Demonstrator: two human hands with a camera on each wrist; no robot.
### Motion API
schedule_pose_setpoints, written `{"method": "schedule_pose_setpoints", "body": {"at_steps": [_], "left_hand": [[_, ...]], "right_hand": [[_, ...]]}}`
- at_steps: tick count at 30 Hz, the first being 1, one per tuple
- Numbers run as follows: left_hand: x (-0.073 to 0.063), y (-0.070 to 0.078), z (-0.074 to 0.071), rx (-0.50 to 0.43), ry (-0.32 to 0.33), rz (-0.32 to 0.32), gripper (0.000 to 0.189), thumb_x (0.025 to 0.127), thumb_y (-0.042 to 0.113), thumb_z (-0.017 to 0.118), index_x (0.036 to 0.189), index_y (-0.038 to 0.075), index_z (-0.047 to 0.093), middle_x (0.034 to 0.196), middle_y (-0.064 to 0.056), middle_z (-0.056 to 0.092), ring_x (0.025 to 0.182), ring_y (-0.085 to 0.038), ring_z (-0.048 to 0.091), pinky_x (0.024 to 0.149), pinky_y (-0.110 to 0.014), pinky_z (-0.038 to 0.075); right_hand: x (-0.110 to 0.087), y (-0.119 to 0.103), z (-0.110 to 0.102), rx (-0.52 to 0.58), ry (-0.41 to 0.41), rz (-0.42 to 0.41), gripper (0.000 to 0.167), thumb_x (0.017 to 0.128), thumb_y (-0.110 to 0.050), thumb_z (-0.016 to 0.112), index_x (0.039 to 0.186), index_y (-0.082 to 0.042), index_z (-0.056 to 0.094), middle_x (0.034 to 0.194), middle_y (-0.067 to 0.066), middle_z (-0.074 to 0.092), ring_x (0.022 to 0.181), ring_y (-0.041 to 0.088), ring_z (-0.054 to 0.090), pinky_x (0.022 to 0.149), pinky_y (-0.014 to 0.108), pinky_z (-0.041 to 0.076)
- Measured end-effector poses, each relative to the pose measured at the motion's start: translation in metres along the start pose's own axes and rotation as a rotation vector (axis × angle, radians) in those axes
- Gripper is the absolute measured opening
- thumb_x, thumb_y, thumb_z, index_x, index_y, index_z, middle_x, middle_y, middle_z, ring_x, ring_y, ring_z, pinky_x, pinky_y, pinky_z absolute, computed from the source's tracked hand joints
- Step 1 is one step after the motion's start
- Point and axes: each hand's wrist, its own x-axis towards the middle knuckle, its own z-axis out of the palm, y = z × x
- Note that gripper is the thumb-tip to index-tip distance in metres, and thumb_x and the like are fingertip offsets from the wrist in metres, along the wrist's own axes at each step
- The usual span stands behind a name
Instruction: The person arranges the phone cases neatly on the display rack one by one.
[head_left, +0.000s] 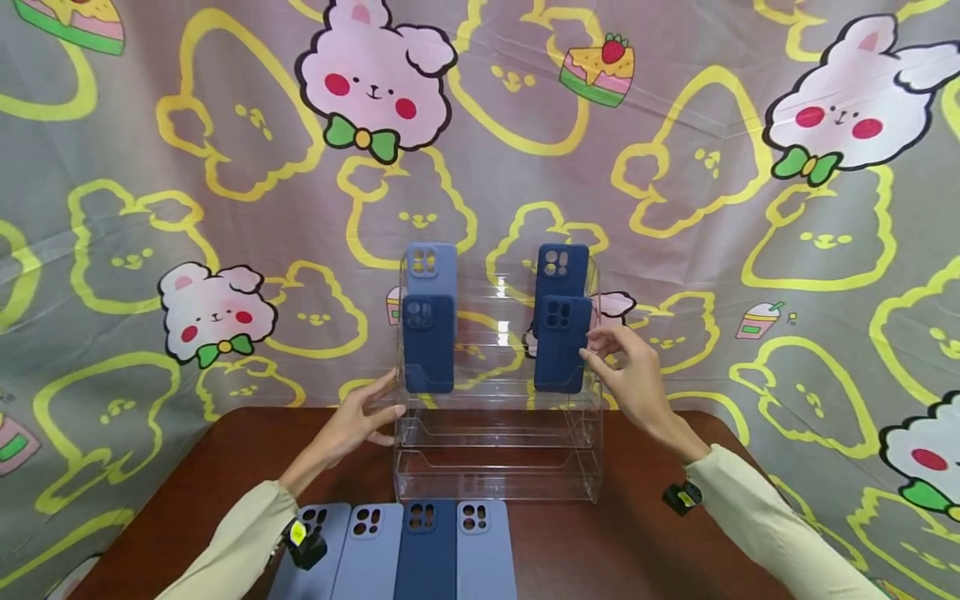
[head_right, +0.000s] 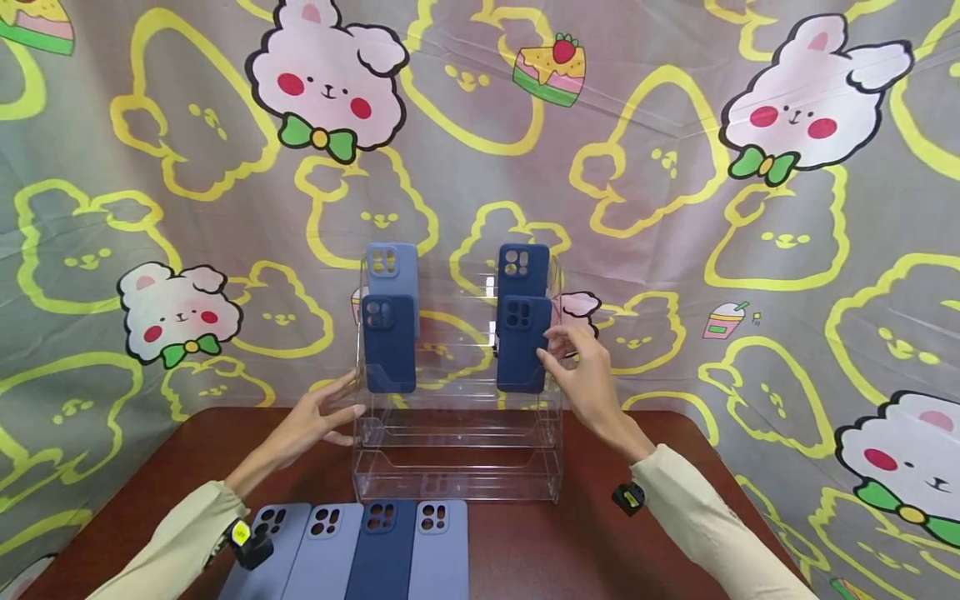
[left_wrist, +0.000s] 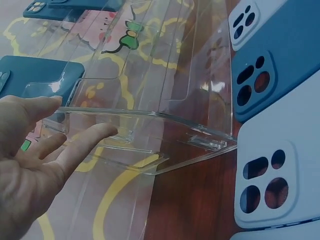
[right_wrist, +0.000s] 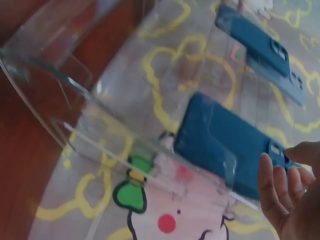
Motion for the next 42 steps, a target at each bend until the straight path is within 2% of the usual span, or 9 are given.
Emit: {"method": "schedule_pose_setpoints", "body": {"at_steps": [4,8,16,19,25,32,35,38,42], "left_hand": [[-0.001,-0.003,0.001,-0.025,0.003,-0.022,0.080,0.104,0.009,0.065,0.168,0.009,0.017,0.172,-0.024,0.016,0.140,-0.054,0.047,0.080,-0.051,0.066],[0.000,-0.004,-0.001,-0.038,0.005,-0.043,0.081,0.105,0.014,0.066,0.169,0.012,0.018,0.172,-0.024,0.019,0.143,-0.053,0.044,0.083,-0.052,0.066],[-0.003,-0.003,-0.004,-0.030,0.059,-0.092,0.074,0.107,0.032,0.064,0.169,0.024,0.025,0.168,-0.024,0.030,0.145,-0.050,0.044,0.088,-0.051,0.065],[-0.003,-0.001,-0.004,-0.023,0.063,-0.110,0.074,0.107,0.035,0.063,0.169,0.023,0.024,0.165,-0.028,0.033,0.143,-0.053,0.044,0.088,-0.051,0.065],[-0.004,0.002,-0.001,-0.037,0.055,-0.138,0.077,0.106,0.035,0.064,0.169,0.019,0.022,0.165,-0.029,0.033,0.143,-0.053,0.044,0.089,-0.051,0.065],[-0.004,0.000,0.000,-0.032,0.046,-0.128,0.080,0.106,0.031,0.065,0.170,0.016,0.019,0.165,-0.032,0.029,0.143,-0.053,0.045,0.088,-0.052,0.065],[-0.002,-0.002,0.001,-0.021,0.051,-0.115,0.078,0.106,0.026,0.064,0.169,0.015,0.020,0.165,-0.032,0.029,0.143,-0.053,0.045,0.086,-0.051,0.066],[0.000,-0.004,0.003,0.003,0.051,-0.092,0.076,0.107,0.022,0.063,0.169,0.013,0.019,0.164,-0.035,0.030,0.141,-0.054,0.045,0.083,-0.049,0.066],[0.001,-0.005,0.005,0.017,0.051,-0.078,0.076,0.108,0.018,0.061,0.169,0.013,0.017,0.164,-0.035,0.029,0.141,-0.054,0.046,0.081,-0.049,0.067]], "right_hand": [[-0.017,-0.006,0.007,0.021,-0.032,-0.017,0.026,0.088,-0.001,0.083,0.111,-0.001,0.072,0.089,0.005,0.069,0.081,0.009,0.064,0.061,0.018,0.056],[-0.033,-0.012,0.016,0.086,-0.121,0.009,0.024,0.088,0.002,0.082,0.110,-0.001,0.072,0.087,0.003,0.066,0.078,0.010,0.064,0.056,0.023,0.059],[-0.067,-0.025,0.034,0.191,-0.369,0.071,0.021,0.090,0.000,0.080,0.109,-0.006,0.070,0.083,0.000,0.057,0.067,0.008,0.062,0.052,0.023,0.059],[-0.078,-0.027,0.042,0.210,-0.447,0.063,0.019,0.091,-0.003,0.080,0.107,-0.007,0.070,0.082,-0.001,0.055,0.067,0.005,0.062,0.052,0.024,0.060],[-0.092,-0.031,0.053,0.197,-0.610,0.010,0.014,0.094,-0.011,0.079,0.104,-0.008,0.071,0.082,-0.007,0.058,0.073,0.001,0.056,0.062,0.021,0.056],[-0.105,-0.040,0.063,0.267,-0.866,0.096,0.028,0.096,-0.018,0.079,0.117,-0.003,0.068,0.086,-0.002,0.062,0.054,-0.001,0.056,0.051,0.020,0.055],[-0.109,-0.043,0.067,0.225,-0.906,0.094,0.035,0.095,-0.018,0.079,0.123,-0.002,0.067,0.089,0.000,0.063,0.056,-0.002,0.055,0.057,0.018,0.055],[-0.111,-0.043,0.069,0.187,-0.887,0.072,0.035,0.094,-0.016,0.081,0.123,-0.001,0.068,0.091,0.003,0.064,0.060,-0.002,0.055,0.063,0.017,0.054],[-0.114,-0.044,0.072,0.200,-0.904,0.135,0.044,0.092,-0.015,0.082,0.128,0.002,0.065,0.092,0.004,0.065,0.051,-0.001,0.054,0.051,0.018,0.054]]}}
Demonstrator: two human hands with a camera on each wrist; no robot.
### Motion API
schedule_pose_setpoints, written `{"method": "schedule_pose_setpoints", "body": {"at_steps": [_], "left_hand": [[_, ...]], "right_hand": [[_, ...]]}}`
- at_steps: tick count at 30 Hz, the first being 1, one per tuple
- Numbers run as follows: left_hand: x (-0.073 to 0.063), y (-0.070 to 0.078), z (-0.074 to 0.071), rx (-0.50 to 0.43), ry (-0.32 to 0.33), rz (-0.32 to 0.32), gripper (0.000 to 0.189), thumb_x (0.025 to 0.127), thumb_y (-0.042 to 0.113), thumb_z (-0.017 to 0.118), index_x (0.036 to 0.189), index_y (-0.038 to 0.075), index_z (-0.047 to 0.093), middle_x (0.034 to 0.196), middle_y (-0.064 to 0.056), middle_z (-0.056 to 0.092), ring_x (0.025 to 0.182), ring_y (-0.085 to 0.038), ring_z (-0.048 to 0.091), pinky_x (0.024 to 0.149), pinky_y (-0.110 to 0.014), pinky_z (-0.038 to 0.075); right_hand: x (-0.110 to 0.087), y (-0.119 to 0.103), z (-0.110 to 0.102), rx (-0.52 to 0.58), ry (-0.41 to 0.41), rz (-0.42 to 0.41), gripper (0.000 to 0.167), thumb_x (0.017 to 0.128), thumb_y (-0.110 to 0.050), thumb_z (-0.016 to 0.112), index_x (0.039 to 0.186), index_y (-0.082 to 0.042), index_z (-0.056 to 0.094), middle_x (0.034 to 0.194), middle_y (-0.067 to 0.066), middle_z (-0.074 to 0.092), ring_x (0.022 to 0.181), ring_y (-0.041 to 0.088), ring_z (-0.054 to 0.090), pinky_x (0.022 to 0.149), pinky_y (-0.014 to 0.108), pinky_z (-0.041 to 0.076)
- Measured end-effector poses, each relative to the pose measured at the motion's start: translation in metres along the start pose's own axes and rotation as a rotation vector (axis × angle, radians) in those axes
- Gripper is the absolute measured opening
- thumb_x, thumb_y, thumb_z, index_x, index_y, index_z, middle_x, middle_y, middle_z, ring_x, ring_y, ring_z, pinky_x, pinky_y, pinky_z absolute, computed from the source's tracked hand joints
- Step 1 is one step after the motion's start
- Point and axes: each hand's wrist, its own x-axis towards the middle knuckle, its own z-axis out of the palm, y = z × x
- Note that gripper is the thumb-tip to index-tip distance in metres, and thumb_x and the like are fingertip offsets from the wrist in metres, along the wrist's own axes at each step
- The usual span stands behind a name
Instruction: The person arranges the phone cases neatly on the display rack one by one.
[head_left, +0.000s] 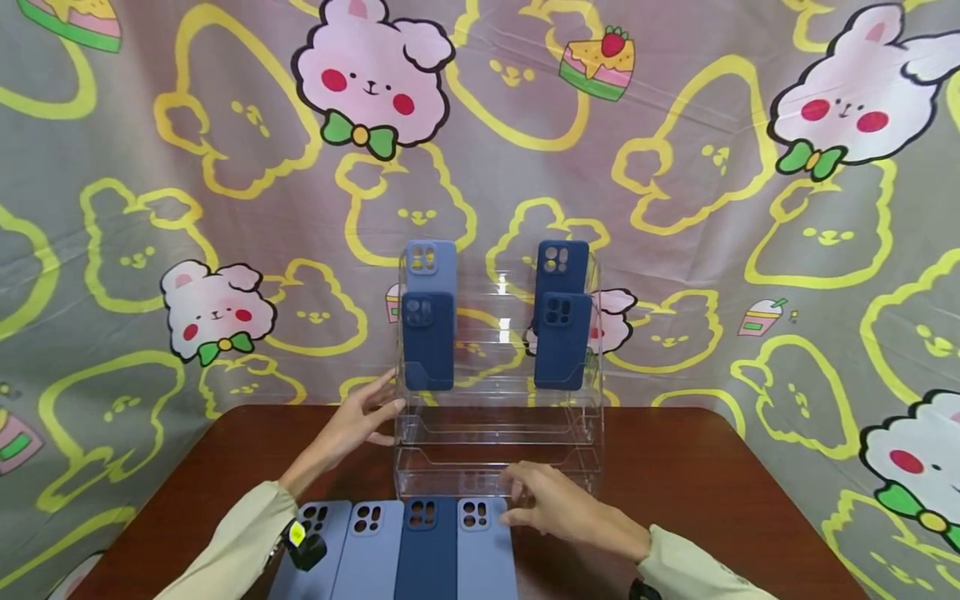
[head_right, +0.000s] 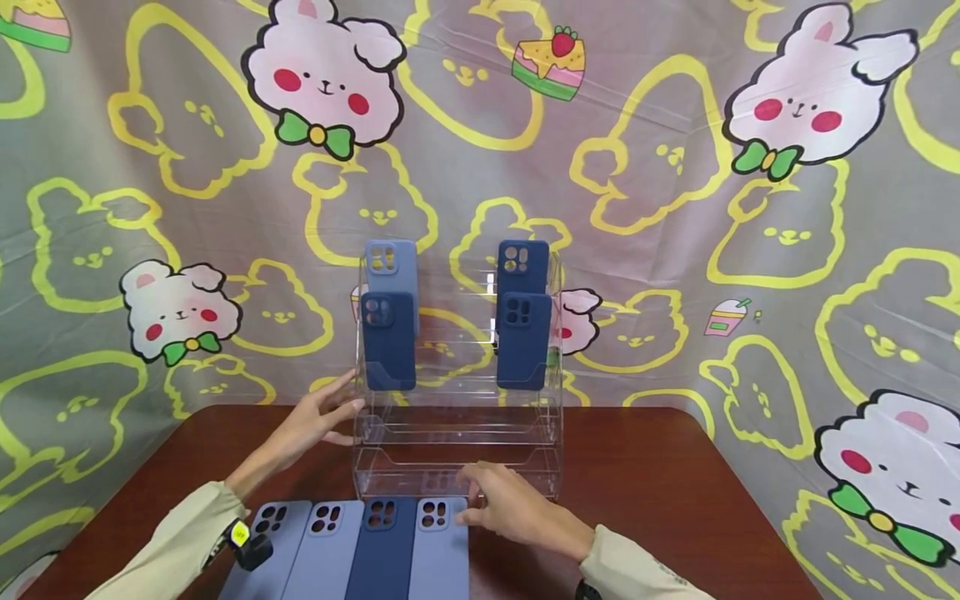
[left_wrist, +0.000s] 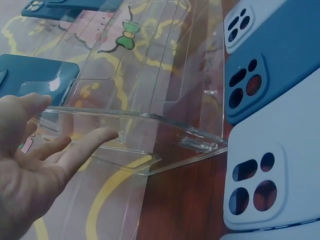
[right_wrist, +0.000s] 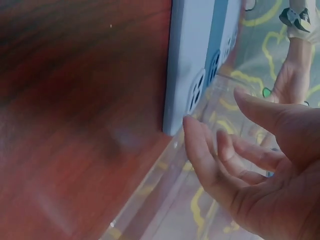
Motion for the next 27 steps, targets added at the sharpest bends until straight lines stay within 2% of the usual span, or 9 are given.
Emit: {"method": "schedule_pose_setpoints", "body": {"at_steps": [3,6,11,14,18,21,23,25,27], "left_hand": [[-0.001,0.000,-0.001,-0.002,-0.001,0.004,0.077,0.108,0.017,0.061,0.170,0.015,0.016,0.164,-0.035,0.029,0.142,-0.053,0.046,0.080,-0.048,0.067],[-0.001,0.000,-0.002,0.007,-0.013,0.018,0.078,0.108,0.019,0.061,0.170,0.016,0.014,0.165,-0.035,0.027,0.141,-0.053,0.046,0.079,-0.048,0.067],[-0.001,-0.001,-0.002,0.011,-0.019,0.015,0.079,0.108,0.021,0.062,0.170,0.017,0.014,0.166,-0.034,0.026,0.142,-0.051,0.047,0.080,-0.048,0.067],[-0.002,-0.001,-0.002,0.016,-0.019,0.010,0.078,0.108,0.019,0.061,0.170,0.018,0.014,0.166,-0.034,0.026,0.142,-0.051,0.046,0.080,-0.048,0.067],[-0.003,-0.001,-0.002,0.008,-0.024,0.005,0.077,0.109,0.017,0.060,0.170,0.018,0.014,0.166,-0.034,0.024,0.143,-0.052,0.044,0.080,-0.049,0.067],[-0.004,-0.002,-0.003,-0.005,-0.029,0.005,0.077,0.108,0.017,0.060,0.170,0.018,0.014,0.166,-0.034,0.024,0.143,-0.053,0.044,0.081,-0.049,0.067],[-0.004,-0.001,-0.003,-0.004,-0.034,0.009,0.077,0.109,0.017,0.059,0.170,0.018,0.013,0.166,-0.034,0.023,0.142,-0.053,0.045,0.080,-0.049,0.067],[-0.004,-0.001,-0.004,-0.002,-0.036,0.012,0.077,0.109,0.017,0.060,0.170,0.018,0.013,0.166,-0.034,0.023,0.142,-0.053,0.045,0.080,-0.049,0.067],[-0.004,-0.001,-0.004,-0.002,-0.038,0.016,0.077,0.109,0.017,0.059,0.170,0.018,0.013,0.167,-0.034,0.023,0.141,-0.053,0.046,0.080,-0.049,0.067]], "right_hand": [[0.000,0.000,0.007,0.027,-0.043,0.062,0.060,0.089,-0.020,0.086,0.136,0.005,0.060,0.089,0.000,0.063,0.044,0.000,0.051,0.040,0.020,0.050],[-0.002,0.001,0.016,0.037,-0.077,0.110,0.077,0.084,-0.026,0.089,0.144,0.005,0.054,0.083,-0.005,0.062,0.040,0.001,0.048,0.037,0.021,0.048],[-0.006,0.004,0.029,0.092,-0.118,0.177,0.093,0.081,-0.028,0.092,0.154,0.003,0.044,0.076,-0.005,0.059,0.035,0.004,0.044,0.031,0.023,0.044],[-0.008,0.005,0.033,0.131,-0.132,0.205,0.097,0.081,-0.024,0.092,0.157,0.003,0.040,0.077,-0.002,0.058,0.036,0.006,0.044,0.031,0.024,0.045],[-0.009,0.002,0.034,0.110,-0.140,0.224,0.103,0.076,-0.022,0.095,0.158,0.001,0.038,0.081,-0.001,0.056,0.038,0.013,0.050,0.032,0.028,0.049],[-0.009,0.000,0.033,0.067,-0.162,0.264,0.107,0.073,-0.022,0.097,0.159,0.000,0.038,0.085,0.000,0.056,0.058,0.023,0.063,0.035,0.030,0.053],[-0.008,-0.002,0.031,0.053,-0.172,0.291,0.109,0.072,-0.023,0.098,0.159,0.000,0.038,0.095,0.004,0.060,0.079,0.029,0.067,0.037,0.032,0.054],[-0.008,-0.002,0.031,0.050,-0.161,0.287,0.107,0.071,-0.022,0.099,0.157,0.001,0.040,0.095,0.004,0.061,0.079,0.025,0.066,0.037,0.031,0.054],[-0.009,0.001,0.032,0.061,-0.135,0.249,0.097,0.069,-0.022,0.100,0.147,0.002,0.048,0.091,0.004,0.061,0.060,0.018,0.065,0.036,0.030,0.054]]}}
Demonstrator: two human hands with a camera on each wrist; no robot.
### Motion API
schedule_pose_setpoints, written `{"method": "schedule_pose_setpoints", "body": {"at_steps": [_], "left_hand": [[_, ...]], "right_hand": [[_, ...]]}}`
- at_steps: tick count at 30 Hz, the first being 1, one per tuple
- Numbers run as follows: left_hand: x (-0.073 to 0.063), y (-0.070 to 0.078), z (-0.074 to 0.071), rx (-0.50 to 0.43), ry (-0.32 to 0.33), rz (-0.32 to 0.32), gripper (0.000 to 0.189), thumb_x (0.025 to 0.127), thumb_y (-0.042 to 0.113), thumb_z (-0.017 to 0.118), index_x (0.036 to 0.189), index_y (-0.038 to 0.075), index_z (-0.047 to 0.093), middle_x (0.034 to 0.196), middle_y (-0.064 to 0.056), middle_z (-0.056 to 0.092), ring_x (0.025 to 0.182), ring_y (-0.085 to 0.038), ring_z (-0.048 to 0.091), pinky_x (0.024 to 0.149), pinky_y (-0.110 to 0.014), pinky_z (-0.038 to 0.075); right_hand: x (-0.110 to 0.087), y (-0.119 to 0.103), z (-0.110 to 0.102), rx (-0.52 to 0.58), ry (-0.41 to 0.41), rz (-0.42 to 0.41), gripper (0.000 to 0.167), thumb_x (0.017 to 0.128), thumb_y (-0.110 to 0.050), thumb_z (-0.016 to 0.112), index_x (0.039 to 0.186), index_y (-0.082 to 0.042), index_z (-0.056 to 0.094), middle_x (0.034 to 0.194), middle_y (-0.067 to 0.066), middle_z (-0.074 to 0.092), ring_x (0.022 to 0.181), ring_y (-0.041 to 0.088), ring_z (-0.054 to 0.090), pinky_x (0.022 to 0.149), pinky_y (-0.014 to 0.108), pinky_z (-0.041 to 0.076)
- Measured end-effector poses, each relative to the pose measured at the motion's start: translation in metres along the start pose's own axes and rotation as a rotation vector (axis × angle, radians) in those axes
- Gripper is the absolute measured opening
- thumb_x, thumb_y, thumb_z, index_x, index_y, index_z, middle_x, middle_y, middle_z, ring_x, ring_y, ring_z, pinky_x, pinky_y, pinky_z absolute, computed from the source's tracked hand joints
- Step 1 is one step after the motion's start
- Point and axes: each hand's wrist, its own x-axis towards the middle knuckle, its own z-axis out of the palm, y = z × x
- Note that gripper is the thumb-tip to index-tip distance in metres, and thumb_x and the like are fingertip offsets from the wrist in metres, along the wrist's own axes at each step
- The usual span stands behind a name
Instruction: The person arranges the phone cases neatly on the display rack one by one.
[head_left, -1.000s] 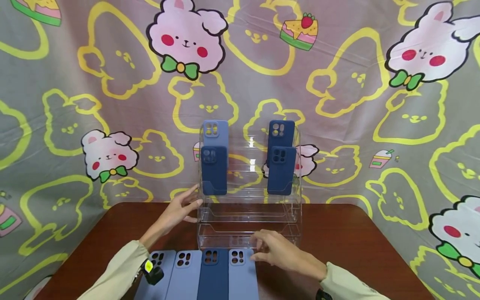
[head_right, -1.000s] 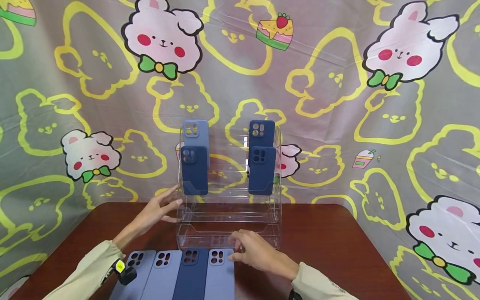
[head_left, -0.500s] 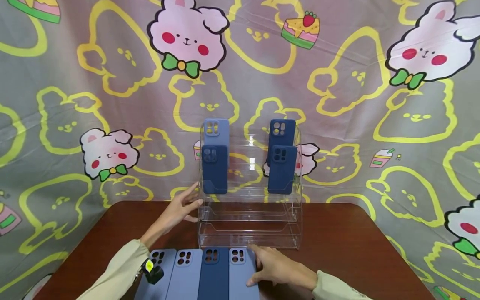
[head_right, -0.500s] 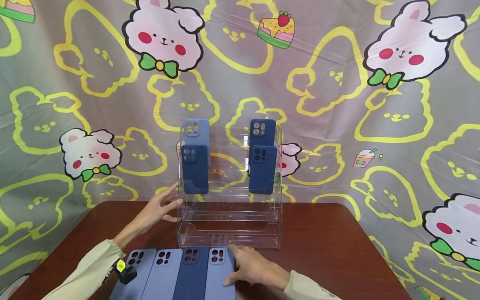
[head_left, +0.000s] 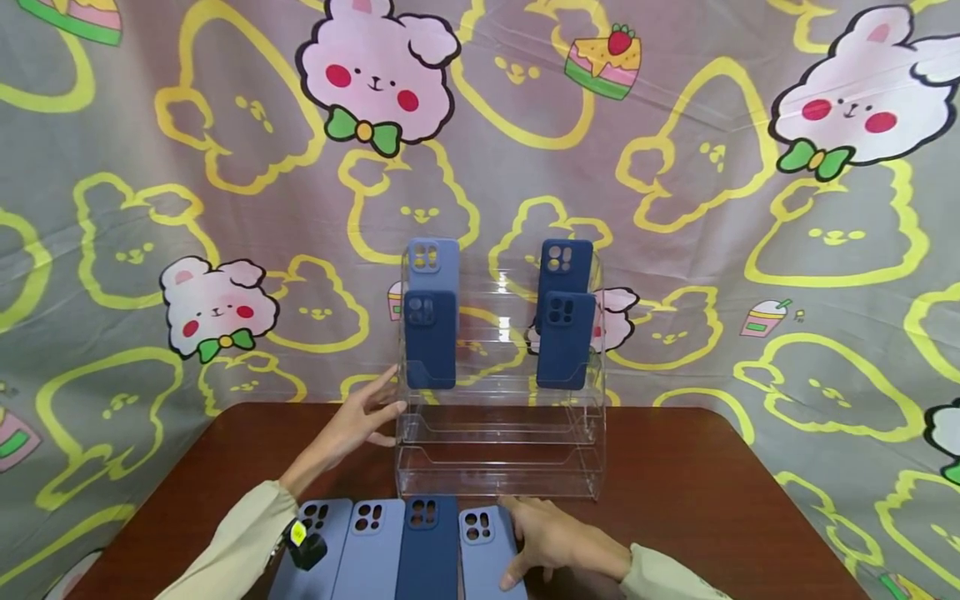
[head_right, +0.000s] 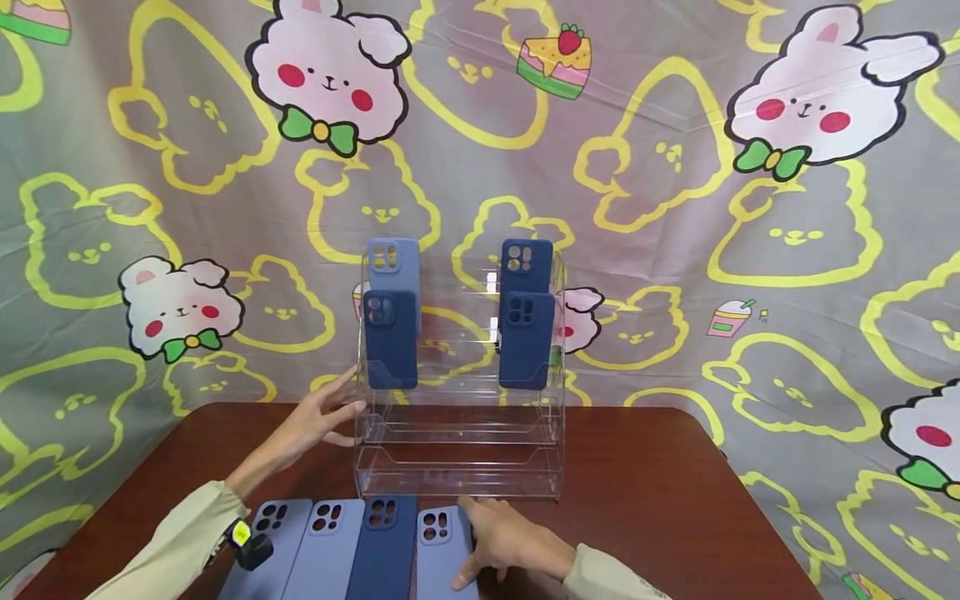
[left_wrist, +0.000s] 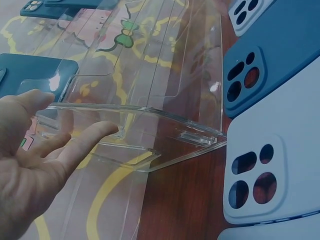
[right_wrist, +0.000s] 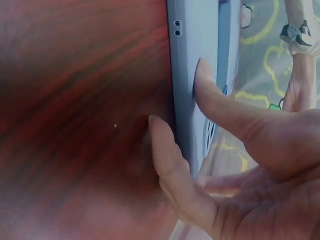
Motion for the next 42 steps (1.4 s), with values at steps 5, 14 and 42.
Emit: {"method": "schedule_pose_setpoints", "body": {"at_steps": [5,14,42], "left_hand": [[0.001,0.001,-0.001,0.010,-0.001,0.004,0.077,0.109,0.017,0.059,0.170,0.019,0.014,0.167,-0.033,0.022,0.140,-0.053,0.047,0.079,-0.049,0.067],[-0.001,-0.004,0.000,-0.009,-0.009,0.000,0.077,0.108,0.017,0.060,0.170,0.018,0.014,0.168,-0.032,0.020,0.142,-0.055,0.044,0.079,-0.049,0.067],[-0.001,0.007,0.002,-0.028,-0.005,0.032,0.079,0.106,0.014,0.063,0.169,0.010,0.015,0.169,-0.031,0.021,0.145,-0.054,0.041,0.080,-0.053,0.066]], "right_hand": [[-0.001,0.006,0.000,0.092,0.046,-0.057,0.069,0.067,-0.012,0.099,0.118,-0.002,0.054,0.082,0.006,0.057,0.045,0.013,0.059,0.038,0.030,0.056],[-0.001,0.020,-0.011,0.634,-0.021,-0.014,0.037,0.086,0.017,0.074,0.117,0.010,0.057,0.077,0.010,0.067,0.062,0.017,0.068,0.058,0.040,0.066],[-0.001,-0.014,-0.092,0.521,0.193,-0.246,0.040,0.097,0.002,0.071,0.134,0.008,0.058,0.100,0.018,0.065,0.084,0.018,0.072,0.073,0.058,0.065]]}}
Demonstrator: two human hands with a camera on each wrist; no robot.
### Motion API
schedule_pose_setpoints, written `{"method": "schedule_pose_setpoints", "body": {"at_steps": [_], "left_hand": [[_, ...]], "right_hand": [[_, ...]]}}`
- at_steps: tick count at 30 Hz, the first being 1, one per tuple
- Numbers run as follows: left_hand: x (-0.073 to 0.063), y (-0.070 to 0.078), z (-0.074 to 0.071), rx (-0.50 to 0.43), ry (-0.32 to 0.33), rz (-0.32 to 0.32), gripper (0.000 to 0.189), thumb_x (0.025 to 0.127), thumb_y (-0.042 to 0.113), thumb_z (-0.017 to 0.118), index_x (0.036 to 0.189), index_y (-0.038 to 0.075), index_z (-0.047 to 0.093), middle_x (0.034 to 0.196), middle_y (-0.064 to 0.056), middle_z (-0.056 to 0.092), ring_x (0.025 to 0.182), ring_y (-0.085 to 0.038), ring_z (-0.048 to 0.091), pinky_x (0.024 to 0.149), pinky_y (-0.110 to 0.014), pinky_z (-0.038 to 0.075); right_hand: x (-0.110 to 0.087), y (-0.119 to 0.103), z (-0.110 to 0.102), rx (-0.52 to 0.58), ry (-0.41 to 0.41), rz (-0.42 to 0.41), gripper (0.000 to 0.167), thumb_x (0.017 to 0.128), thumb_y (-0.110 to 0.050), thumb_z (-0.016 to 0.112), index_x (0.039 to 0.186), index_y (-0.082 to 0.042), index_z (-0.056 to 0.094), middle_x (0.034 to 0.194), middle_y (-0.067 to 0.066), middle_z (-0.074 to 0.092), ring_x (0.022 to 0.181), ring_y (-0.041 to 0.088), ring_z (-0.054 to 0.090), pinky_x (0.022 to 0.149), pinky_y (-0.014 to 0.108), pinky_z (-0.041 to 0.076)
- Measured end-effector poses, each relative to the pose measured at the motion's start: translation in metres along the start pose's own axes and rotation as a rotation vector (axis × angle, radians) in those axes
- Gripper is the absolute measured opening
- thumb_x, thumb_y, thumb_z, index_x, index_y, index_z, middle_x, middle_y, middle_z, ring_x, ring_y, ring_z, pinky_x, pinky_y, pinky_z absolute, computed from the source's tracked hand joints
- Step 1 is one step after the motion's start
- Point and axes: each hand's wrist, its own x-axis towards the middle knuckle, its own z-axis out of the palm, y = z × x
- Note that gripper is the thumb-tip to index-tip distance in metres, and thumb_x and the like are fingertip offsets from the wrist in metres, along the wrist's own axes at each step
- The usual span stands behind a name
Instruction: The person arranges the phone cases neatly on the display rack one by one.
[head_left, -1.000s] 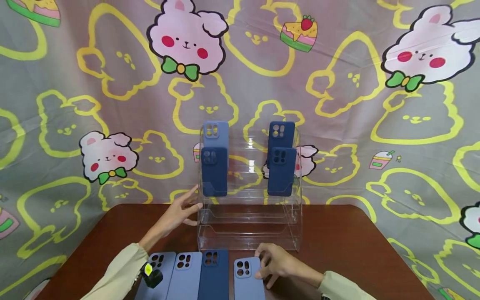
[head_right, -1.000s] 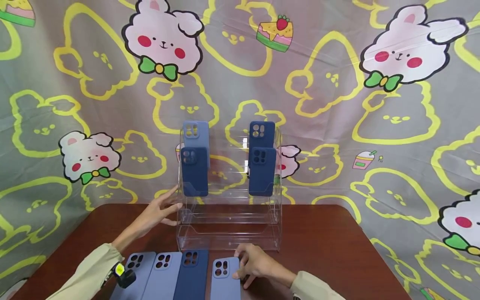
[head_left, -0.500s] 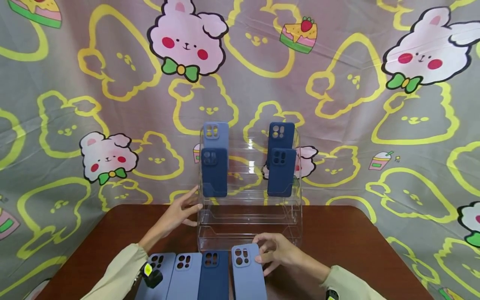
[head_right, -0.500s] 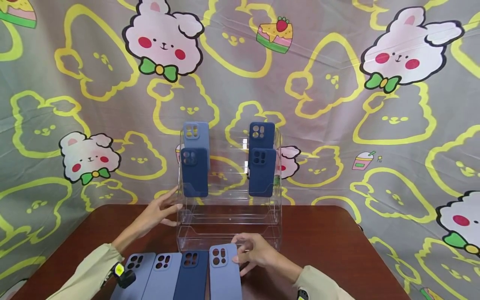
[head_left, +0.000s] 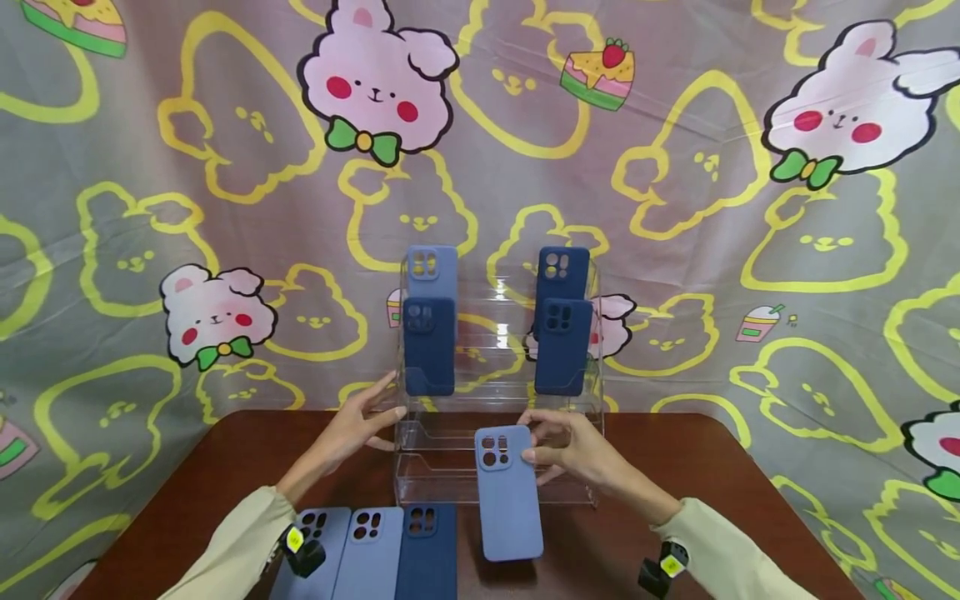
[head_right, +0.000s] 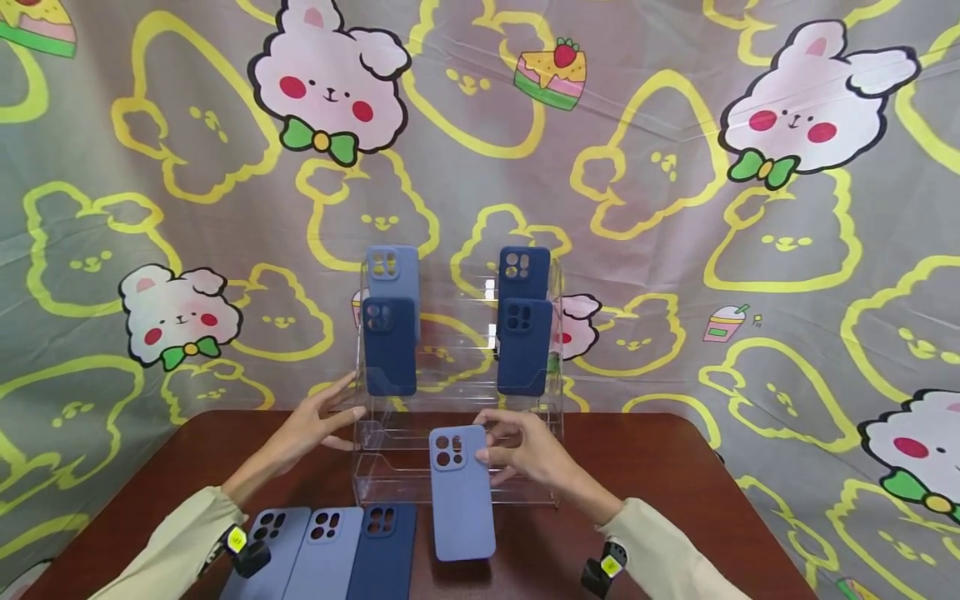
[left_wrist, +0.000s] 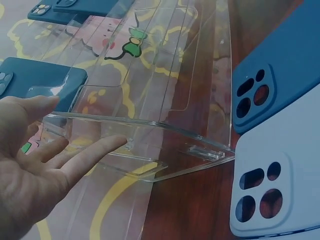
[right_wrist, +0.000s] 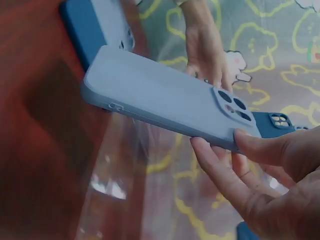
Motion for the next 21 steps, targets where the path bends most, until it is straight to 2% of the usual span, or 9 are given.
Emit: {"method": "schedule_pose_setpoints", "body": {"at_steps": [4,9,13,16,18,21], "left_hand": [[0.000,0.000,0.000,-0.015,-0.011,-0.001,0.078,0.107,0.011,0.061,0.169,0.008,0.014,0.169,-0.031,0.022,0.146,-0.054,0.039,0.080,-0.054,0.066],[0.003,0.002,0.000,-0.004,-0.001,-0.009,0.076,0.108,0.008,0.058,0.169,0.009,0.013,0.168,-0.032,0.021,0.146,-0.055,0.038,0.079,-0.053,0.066],[0.004,0.003,-0.001,0.004,0.015,-0.038,0.076,0.107,0.006,0.057,0.170,0.012,0.014,0.166,-0.035,0.023,0.147,-0.054,0.038,0.078,-0.052,0.067],[0.003,0.004,-0.001,0.004,0.016,-0.043,0.077,0.107,0.007,0.058,0.170,0.015,0.013,0.165,-0.037,0.023,0.145,-0.055,0.039,0.077,-0.053,0.066],[0.003,0.003,-0.002,0.001,0.012,-0.033,0.079,0.107,0.009,0.059,0.170,0.017,0.013,0.165,-0.038,0.023,0.144,-0.056,0.039,0.077,-0.054,0.066],[0.003,0.002,-0.002,0.003,0.005,-0.016,0.079,0.107,0.010,0.060,0.170,0.017,0.013,0.165,-0.038,0.022,0.144,-0.057,0.040,0.077,-0.054,0.066]], "right_hand": [[0.007,-0.011,-0.007,-0.109,0.047,-0.065,0.042,0.097,0.002,0.072,0.136,0.006,0.059,0.105,0.024,0.064,0.086,0.018,0.074,0.073,0.053,0.066],[0.023,-0.031,-0.016,-0.136,0.158,-0.136,0.044,0.096,0.004,0.072,0.138,0.003,0.060,0.109,0.025,0.063,0.088,0.020,0.075,0.074,0.050,0.067],[0.040,-0.044,-0.020,-0.150,0.237,-0.217,0.045,0.095,0.005,0.073,0.139,0.003,0.061,0.110,0.025,0.062,0.088,0.015,0.075,0.075,0.047,0.067],[0.053,-0.048,-0.021,-0.162,0.280,-0.264,0.045,0.095,0.003,0.073,0.139,0.000,0.062,0.113,0.025,0.065,0.089,0.013,0.076,0.074,0.044,0.068],[0.062,-0.048,-0.019,-0.168,0.298,-0.296,0.044,0.095,0.003,0.073,0.138,-0.001,0.063,0.113,0.025,0.066,0.087,0.014,0.076,0.074,0.048,0.067],[0.075,-0.044,-0.016,-0.247,0.331,-0.353,0.043,0.095,-0.001,0.076,0.136,-0.003,0.066,0.113,0.024,0.069,0.084,0.019,0.077,0.066,0.038,0.066]]}}
